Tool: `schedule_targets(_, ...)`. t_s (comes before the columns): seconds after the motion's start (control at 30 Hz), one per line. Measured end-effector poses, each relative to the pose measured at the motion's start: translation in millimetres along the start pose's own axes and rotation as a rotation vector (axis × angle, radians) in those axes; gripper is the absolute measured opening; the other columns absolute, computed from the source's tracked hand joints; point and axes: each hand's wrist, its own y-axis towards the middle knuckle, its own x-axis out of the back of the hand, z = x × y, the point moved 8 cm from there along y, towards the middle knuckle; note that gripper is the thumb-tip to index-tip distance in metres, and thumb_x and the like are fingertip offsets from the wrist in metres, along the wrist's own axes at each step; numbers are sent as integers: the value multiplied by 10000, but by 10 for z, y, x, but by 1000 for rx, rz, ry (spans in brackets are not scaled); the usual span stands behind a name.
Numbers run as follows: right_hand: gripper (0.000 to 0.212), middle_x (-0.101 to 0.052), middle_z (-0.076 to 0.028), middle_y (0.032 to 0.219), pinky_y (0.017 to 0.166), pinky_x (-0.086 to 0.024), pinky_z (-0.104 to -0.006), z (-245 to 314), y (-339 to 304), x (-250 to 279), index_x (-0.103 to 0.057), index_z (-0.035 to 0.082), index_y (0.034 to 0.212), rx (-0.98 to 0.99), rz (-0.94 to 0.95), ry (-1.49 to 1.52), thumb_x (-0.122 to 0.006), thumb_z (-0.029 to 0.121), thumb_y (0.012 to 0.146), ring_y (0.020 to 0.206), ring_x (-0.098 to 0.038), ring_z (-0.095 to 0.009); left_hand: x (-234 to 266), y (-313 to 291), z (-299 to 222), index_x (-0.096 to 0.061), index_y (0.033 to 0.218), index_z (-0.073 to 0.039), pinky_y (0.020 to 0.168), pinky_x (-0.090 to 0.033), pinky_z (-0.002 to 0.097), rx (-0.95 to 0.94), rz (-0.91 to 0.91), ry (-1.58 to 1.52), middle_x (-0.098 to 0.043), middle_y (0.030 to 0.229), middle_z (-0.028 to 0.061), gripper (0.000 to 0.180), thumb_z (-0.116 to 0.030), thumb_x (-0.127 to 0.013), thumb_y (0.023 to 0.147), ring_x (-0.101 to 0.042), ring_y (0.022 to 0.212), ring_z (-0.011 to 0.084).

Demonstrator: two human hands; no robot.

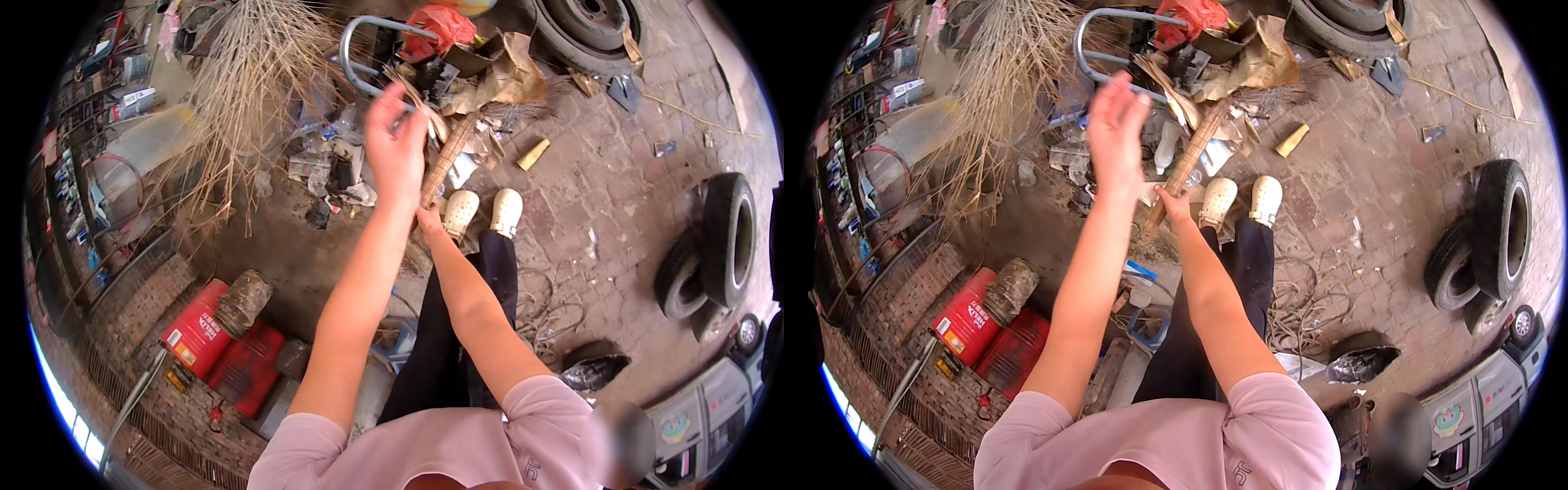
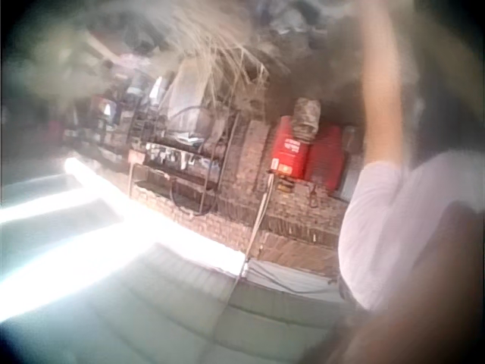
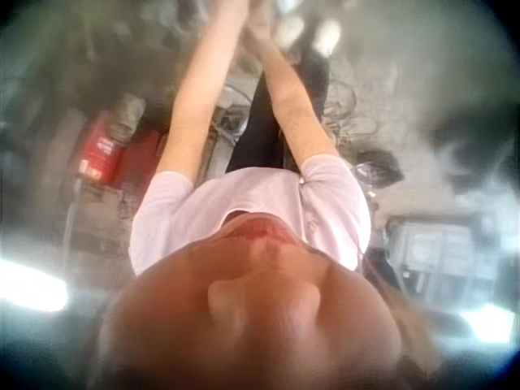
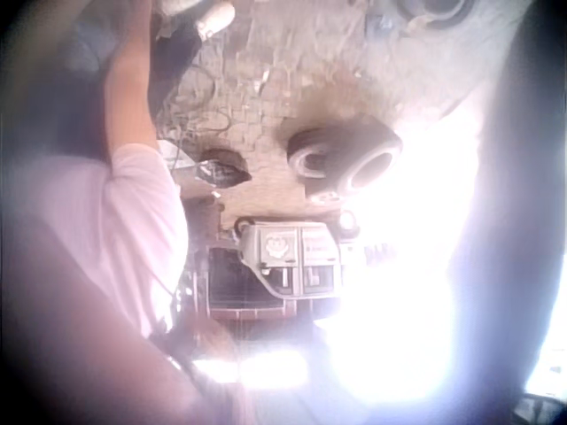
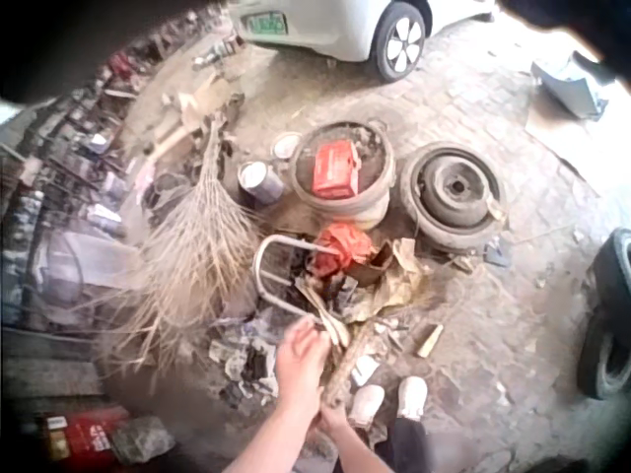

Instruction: The person scrapes thick black residue from the top of a yellow and red machine using a red scraper and a metal putty knife. They walk around the cluttered workshop to retrieve a small packet, return to the machine, and continue scraping the surface. The person also lifts a metal cover from the machine and scrapes the inside of a yellow container.

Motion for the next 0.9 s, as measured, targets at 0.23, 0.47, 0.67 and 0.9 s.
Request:
schedule_targets(0.23, 440, -508, -92, 693, 426, -441, -285, 612, -627, -66, -304, 6, 989, 159, -82, 123, -641, 110, 726, 484, -525, -164, 299, 1233, -594, -448, 1130, 3, 831, -409, 350, -558, 12, 1016, -542, 1026, 170, 676, -416, -684, 655, -503, 990, 285)
schedule_targets(0.47, 425, -550, -120, 745, 480, -467, -296, 1510, -1343, 755, -382, -14, 981, 144, -6, -172, -651, 136, 689, 553, -561, -178, 256, 1421, 9, -571, 785, -25, 477, -429, 272, 17, 411, 779, -546, 560, 31, 318, -334, -634, 747, -525, 466, 113)
schedule_targets(0.67, 186, -573, -98, 704, 465, -461, -283, 1952, -1779, 1204, -473, -6, 903, 67, 195, -298, -562, 98, 777, 530, -538, -162, 165, 558, 195, -554, 761, -34, 428, -406, 272, -2, 238, 618, -527, 524, 34, 191, -216, -611, 758, -503, 416, 117)
schedule_targets(0.9, 202, -567, -94, 699, 467, -453, -269, 2193, -2522, 1628, -468, -3, 917, -7, 209, -463, -552, 123, 783, 539, -532, -157, 406, -307, -172, -558, 736, -28, 477, -426, 333, -102, 33, 567, -559, 570, 93, 219, -233, -631, 713, -558, 501, 201)
